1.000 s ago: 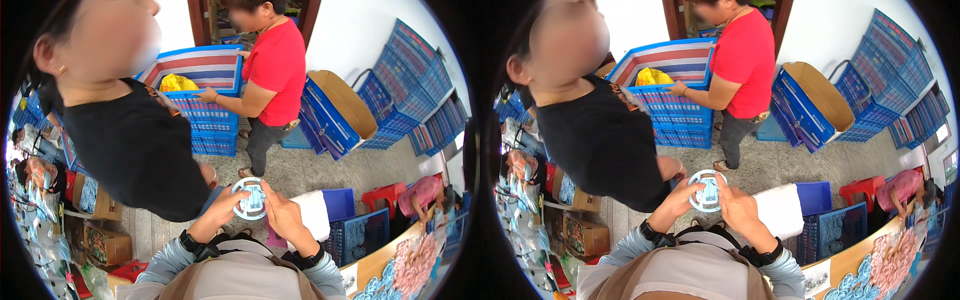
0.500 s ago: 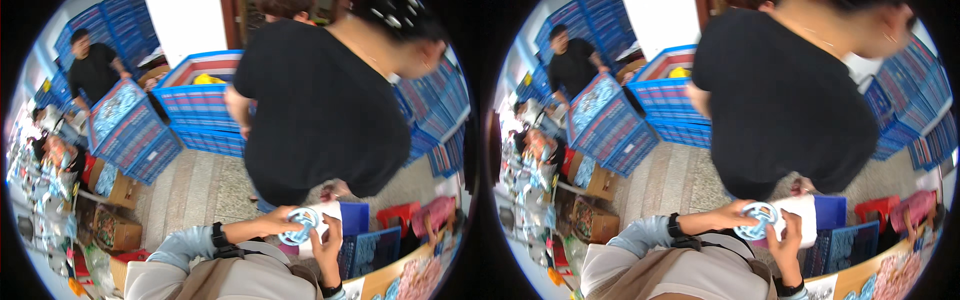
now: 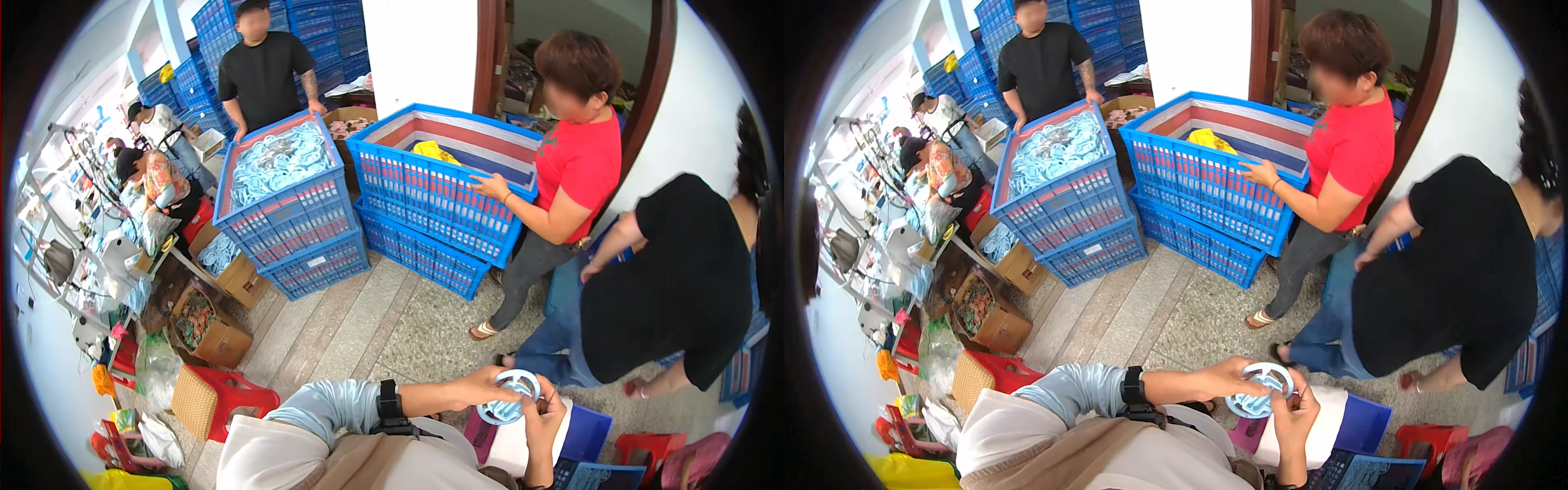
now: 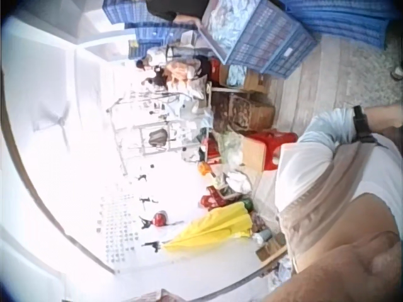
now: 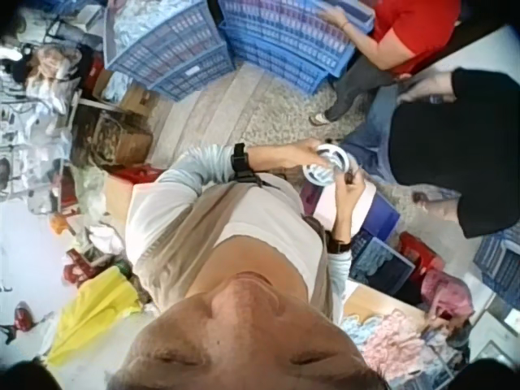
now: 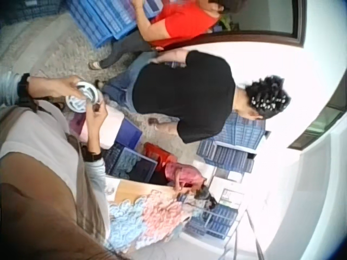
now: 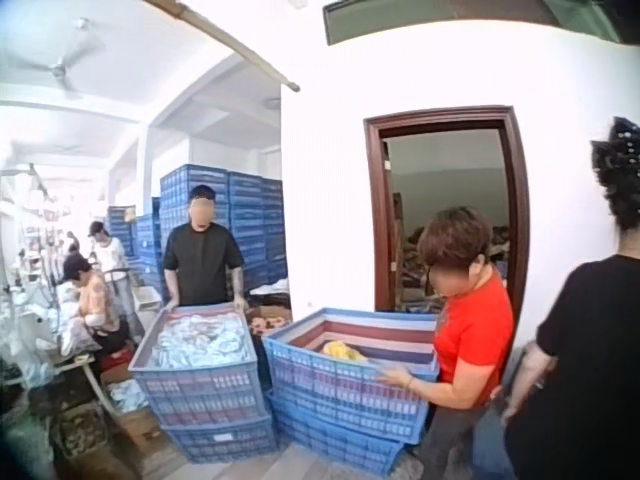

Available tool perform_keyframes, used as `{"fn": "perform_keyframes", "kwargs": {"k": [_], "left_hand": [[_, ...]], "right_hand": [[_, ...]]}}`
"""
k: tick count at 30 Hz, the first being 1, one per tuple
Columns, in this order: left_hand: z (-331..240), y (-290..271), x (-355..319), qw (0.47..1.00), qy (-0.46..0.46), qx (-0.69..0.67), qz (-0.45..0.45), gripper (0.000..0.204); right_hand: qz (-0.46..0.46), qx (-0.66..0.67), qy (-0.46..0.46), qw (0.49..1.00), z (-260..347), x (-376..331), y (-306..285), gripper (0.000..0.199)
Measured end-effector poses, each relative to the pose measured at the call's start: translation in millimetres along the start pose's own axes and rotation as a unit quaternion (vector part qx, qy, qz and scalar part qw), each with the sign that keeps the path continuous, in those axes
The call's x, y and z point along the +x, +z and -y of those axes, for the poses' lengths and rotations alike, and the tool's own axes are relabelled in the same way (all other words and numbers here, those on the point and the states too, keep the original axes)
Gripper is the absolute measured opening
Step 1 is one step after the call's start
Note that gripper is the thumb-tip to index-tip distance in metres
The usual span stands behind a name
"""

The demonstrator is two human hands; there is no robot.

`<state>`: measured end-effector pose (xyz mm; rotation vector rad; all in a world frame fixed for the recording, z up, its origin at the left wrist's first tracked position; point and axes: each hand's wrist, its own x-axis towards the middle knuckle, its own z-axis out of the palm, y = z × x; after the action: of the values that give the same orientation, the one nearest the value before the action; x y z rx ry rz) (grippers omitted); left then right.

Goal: Manually assemble small silver stars into blue circular plastic frames.

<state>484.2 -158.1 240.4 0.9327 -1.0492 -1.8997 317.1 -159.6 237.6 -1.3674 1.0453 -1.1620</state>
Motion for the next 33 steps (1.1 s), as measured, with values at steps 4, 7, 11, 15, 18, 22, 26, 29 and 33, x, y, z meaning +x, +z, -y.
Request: {"fn": "perform_keyframes", "kwargs": {"k": [4, 7, 11, 15, 18, 22, 26, 29, 33], "left_hand": [[-27.4, -29.8, 0.9, 0.996, -0.041, -0.052, -0.056, 0.041], [-39.6, -52.7, -6.8, 0.992, -0.026, -0.097, -0.074, 0.043], [-59.2, -79.5, -23.5, 0.987, -0.035, -0.104, -0.118, 0.044], [-74.2, -119.3, -40.6, 0.984, -0.021, -0.07, -0.16, 0.04], [-72.5, -149.0, -59.7, 0.98, -0.018, -0.044, -0.192, 0.038], [-53.7, -215.9, -110.7, 0.951, 0.018, -0.009, -0.31, 0.033], [-21.8, -281.9, -204.3, 0.829, 0.033, -0.053, -0.556, 0.025], [-2.1, -302.3, -280.2, 0.7, 0.139, -0.098, -0.694, 0.022], [-2.3, -304.3, -338.6, 0.589, 0.226, -0.126, -0.765, 0.023]], "right_hand": [[0.029, 0.007, 0.0, 1.0, 11.0, 40.0, 28.4, 0.036], [0.05, -0.008, -0.007, 0.999, 16.3, 60.7, 51.6, 0.037], [0.095, -0.042, 0.006, 0.995, 24.3, 81.3, 82.7, 0.038], [0.14, -0.058, -0.002, 0.988, 20.8, 104.4, 126.0, 0.037], [0.169, -0.067, -0.004, 0.983, 12.3, 111.7, 162.6, 0.037], [0.256, -0.134, -0.052, 0.956, -4.9, 130.4, 224.6, 0.038], [0.287, -0.078, 0.108, 0.949, -91.7, 146.7, 266.7, 0.044], [0.386, -0.092, 0.118, 0.91, -117.1, 154.6, 301.2, 0.045], [0.429, -0.11, 0.114, 0.889, -117.6, 173.4, 354.6, 0.052]]}}
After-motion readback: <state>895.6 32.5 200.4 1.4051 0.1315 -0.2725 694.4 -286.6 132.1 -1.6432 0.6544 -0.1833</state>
